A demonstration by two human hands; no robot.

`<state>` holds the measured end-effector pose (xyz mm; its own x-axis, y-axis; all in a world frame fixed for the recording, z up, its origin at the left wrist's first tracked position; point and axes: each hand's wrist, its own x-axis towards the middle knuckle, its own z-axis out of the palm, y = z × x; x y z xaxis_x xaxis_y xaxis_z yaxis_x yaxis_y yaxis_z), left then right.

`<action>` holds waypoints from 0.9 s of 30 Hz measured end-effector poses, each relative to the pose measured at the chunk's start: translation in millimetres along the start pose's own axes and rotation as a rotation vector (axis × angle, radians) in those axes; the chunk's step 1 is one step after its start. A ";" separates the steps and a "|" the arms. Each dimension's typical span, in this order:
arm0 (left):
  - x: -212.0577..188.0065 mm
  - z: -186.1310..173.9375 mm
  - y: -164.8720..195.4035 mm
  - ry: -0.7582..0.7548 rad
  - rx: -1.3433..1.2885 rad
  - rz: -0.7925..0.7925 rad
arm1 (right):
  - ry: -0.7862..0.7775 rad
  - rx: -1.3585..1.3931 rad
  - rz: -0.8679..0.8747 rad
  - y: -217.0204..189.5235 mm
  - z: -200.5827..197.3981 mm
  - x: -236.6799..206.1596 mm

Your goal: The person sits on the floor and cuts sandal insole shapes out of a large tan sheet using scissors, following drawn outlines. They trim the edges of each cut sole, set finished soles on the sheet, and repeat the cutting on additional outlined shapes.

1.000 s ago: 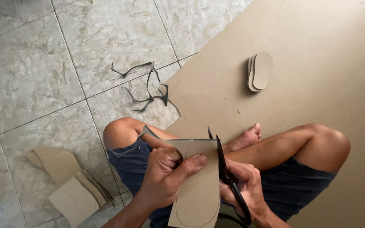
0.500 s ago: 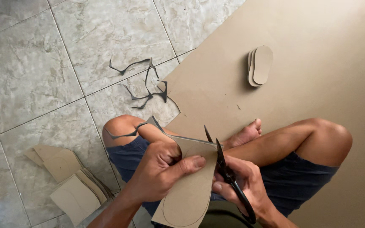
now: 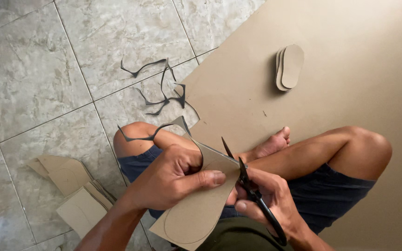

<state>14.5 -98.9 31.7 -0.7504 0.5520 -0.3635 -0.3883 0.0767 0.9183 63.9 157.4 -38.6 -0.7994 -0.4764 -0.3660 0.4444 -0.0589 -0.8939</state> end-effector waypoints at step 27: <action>21.2 85.8 -52.9 0.770 -0.395 0.340 | 0.086 0.017 -0.188 2.1 6.7 13.9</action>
<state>65.1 -20.0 -11.2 -0.9506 -0.2210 -0.2182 -0.1300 -0.3548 0.9259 56.4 144.8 -43.9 -0.9000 -0.3793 -0.2148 0.2905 -0.1545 -0.9443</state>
